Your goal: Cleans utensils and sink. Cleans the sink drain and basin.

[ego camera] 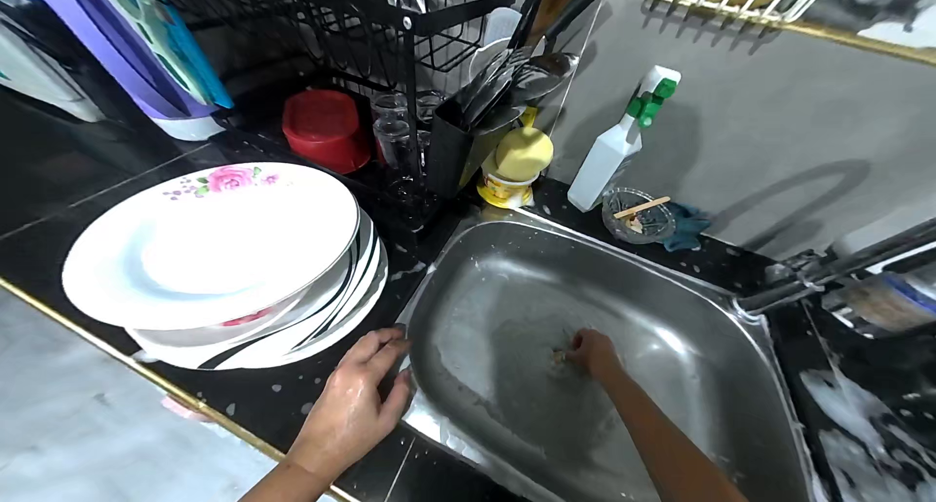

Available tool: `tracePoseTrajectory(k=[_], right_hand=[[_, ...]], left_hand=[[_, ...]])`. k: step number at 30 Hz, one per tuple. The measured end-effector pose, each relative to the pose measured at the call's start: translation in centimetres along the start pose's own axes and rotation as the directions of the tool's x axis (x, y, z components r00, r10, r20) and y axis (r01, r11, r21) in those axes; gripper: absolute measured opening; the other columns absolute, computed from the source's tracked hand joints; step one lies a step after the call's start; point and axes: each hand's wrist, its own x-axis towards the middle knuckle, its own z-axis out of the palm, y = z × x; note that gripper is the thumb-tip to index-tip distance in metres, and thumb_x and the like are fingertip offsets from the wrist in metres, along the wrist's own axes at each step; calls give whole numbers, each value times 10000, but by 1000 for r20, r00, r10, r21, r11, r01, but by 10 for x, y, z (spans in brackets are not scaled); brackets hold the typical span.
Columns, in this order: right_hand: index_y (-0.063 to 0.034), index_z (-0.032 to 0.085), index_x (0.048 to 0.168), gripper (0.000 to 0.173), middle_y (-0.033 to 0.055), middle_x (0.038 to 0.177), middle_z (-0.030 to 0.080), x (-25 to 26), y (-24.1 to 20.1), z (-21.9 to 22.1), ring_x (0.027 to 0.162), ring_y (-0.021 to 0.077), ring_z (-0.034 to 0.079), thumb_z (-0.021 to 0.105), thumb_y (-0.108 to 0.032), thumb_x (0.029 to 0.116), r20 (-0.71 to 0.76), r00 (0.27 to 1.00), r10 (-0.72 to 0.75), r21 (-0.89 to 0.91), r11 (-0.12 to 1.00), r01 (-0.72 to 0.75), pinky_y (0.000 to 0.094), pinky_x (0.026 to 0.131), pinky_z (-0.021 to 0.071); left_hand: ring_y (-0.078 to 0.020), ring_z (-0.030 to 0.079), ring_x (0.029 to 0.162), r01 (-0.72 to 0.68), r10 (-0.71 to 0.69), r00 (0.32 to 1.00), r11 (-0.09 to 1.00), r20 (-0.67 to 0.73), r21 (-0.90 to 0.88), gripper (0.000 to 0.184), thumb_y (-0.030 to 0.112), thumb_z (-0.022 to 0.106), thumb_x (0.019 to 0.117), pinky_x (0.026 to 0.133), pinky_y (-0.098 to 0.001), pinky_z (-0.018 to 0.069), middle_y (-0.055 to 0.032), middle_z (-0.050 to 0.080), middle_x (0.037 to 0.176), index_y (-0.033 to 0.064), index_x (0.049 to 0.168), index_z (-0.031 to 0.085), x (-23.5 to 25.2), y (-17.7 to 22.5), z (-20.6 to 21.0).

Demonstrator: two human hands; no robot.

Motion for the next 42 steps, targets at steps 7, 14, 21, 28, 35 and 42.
tracePoseTrajectory(k=[7, 14, 21, 28, 35, 42], right_hand=[[7, 620, 1289, 464, 212, 1277, 641, -1, 3, 6, 1219, 340, 606, 754, -237, 918, -45, 999, 25, 113, 993, -19, 492, 1037, 467], [66, 618, 1272, 361, 267, 1264, 622, -4, 10, 3, 1194, 355, 600, 641, -169, 999, 18, 998, -60, 261, 964, 53, 488, 1033, 457], [68, 573, 1312, 379, 269, 1262, 612, -4, 25, 12, 1154, 361, 616, 633, -154, 1010, 55, 995, -78, 369, 928, 53, 490, 1009, 488], [44, 551, 1252, 308, 155, 1051, 628, -19, 25, 18, 868, 199, 636, 642, -111, 1003, 139, 982, -128, 736, 677, -16, 357, 793, 550], [-8, 562, 1146, 153, 27, 792, 610, -52, 3, -100, 632, 102, 593, 453, -90, 1076, -246, 966, -75, 944, 206, 256, 267, 618, 539], [102, 531, 1217, 295, 183, 929, 590, -48, -2, -206, 772, 240, 614, 593, -110, 1021, -905, 372, 205, 413, 632, 655, 435, 742, 545]], left_hand=[[-281, 688, 1106, -6, 6, 1000, 1000, -6, -3, 405, 286, 511, 878, 939, -418, 564, -153, 702, 1200, 50, 1083, 768, 0, -1, 1], [-310, 687, 1104, -21, 21, 1000, 1000, -4, -8, 414, 295, 512, 876, 944, -438, 559, -174, 702, 1196, 35, 1068, 770, 1, -1, 0], [-416, 649, 1158, 11, -3, 992, 998, 129, -66, 345, 163, 596, 876, 995, -501, 526, -269, 655, 1253, -51, 1106, 739, 5, 9, -16], [-457, 619, 1186, 33, -11, 980, 994, 197, -108, 323, 140, 624, 904, 1024, -542, 498, -309, 626, 1275, -71, 1128, 720, 4, 4, -18], [-462, 616, 1181, 49, -26, 976, 994, 216, -102, 331, 155, 604, 927, 1025, -550, 492, -316, 621, 1273, -74, 1138, 713, 4, 2, -17], [-463, 620, 1185, 66, -41, 978, 991, 203, -114, 324, 137, 611, 919, 1030, -554, 493, -313, 625, 1279, -73, 1142, 718, 4, 3, -17]])
